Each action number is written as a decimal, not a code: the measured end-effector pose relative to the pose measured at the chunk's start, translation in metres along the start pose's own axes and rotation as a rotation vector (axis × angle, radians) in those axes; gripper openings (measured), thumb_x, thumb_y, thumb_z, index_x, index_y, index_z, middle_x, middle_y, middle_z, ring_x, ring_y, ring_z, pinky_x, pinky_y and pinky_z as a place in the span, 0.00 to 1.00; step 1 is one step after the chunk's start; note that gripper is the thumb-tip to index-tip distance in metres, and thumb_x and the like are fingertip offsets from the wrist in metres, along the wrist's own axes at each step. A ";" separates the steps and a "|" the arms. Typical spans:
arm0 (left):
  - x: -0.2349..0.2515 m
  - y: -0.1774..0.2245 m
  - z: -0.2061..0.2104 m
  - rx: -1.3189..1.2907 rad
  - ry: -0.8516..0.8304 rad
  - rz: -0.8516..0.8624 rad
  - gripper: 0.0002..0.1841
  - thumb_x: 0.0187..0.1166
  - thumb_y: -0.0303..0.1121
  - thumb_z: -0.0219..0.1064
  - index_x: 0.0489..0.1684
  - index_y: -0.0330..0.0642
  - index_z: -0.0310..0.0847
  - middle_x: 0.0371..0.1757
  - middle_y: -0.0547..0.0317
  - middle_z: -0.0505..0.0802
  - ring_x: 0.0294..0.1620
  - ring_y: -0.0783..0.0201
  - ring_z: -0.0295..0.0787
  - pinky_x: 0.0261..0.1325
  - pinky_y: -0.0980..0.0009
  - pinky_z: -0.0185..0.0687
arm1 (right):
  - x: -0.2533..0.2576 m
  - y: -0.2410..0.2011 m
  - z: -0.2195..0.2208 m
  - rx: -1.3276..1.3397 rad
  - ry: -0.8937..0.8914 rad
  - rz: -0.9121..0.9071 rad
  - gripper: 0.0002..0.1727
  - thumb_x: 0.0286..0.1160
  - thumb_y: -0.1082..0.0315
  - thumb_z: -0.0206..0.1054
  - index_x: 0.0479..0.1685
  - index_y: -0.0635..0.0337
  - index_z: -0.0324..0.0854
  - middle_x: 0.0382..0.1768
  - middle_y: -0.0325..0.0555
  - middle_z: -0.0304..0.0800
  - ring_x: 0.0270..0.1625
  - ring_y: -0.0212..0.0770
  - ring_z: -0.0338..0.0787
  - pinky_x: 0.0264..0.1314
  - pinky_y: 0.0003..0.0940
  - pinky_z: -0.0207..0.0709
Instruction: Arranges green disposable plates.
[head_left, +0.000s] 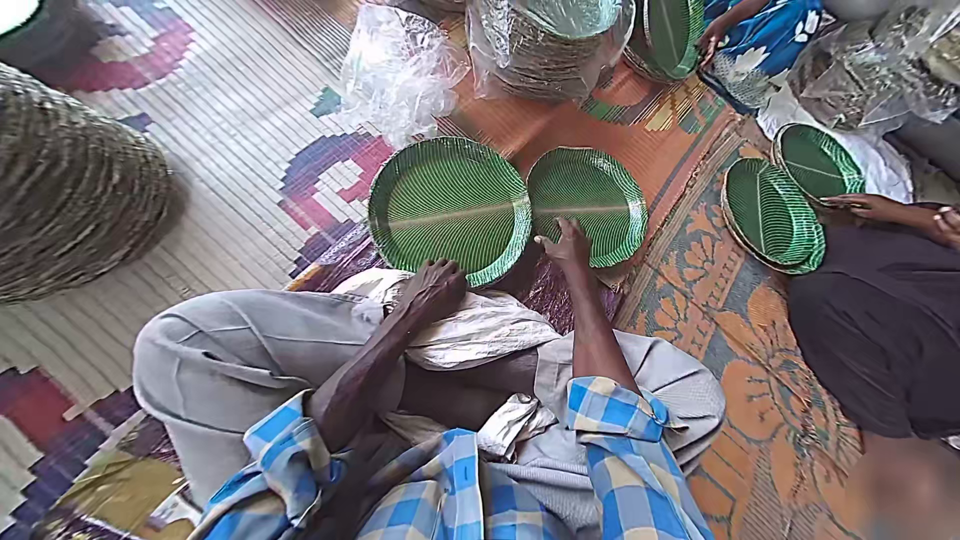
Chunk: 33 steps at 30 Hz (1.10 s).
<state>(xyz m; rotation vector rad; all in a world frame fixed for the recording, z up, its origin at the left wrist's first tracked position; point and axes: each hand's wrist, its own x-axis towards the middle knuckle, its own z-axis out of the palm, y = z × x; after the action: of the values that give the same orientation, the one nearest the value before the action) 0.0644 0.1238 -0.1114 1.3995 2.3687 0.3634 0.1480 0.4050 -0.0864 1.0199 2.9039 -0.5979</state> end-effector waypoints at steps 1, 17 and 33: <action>-0.002 -0.002 0.002 -0.006 0.080 0.052 0.18 0.88 0.38 0.54 0.53 0.37 0.89 0.51 0.42 0.93 0.61 0.42 0.88 0.67 0.43 0.76 | -0.001 0.006 0.006 -0.089 -0.060 0.072 0.36 0.69 0.53 0.80 0.76 0.64 0.79 0.74 0.67 0.79 0.78 0.67 0.76 0.74 0.72 0.67; -0.005 -0.004 -0.007 -0.179 0.791 0.091 0.14 0.80 0.32 0.60 0.43 0.36 0.93 0.44 0.44 0.96 0.50 0.44 0.93 0.56 0.47 0.86 | -0.055 -0.080 0.014 0.150 0.273 -0.527 0.16 0.74 0.82 0.61 0.49 0.61 0.95 0.48 0.61 0.93 0.54 0.62 0.91 0.60 0.62 0.78; 0.008 -0.101 -0.033 -1.147 0.576 -0.857 0.23 0.88 0.38 0.62 0.72 0.26 0.74 0.62 0.32 0.88 0.62 0.46 0.88 0.66 0.49 0.82 | -0.024 -0.038 0.040 0.400 -0.099 0.208 0.37 0.92 0.48 0.56 0.82 0.75 0.65 0.78 0.73 0.75 0.81 0.64 0.77 0.85 0.58 0.65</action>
<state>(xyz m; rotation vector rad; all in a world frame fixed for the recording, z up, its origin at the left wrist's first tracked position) -0.0324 0.0820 -0.1231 -0.2702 2.1422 1.6204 0.1391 0.3494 -0.1071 1.2647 2.6023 -1.2062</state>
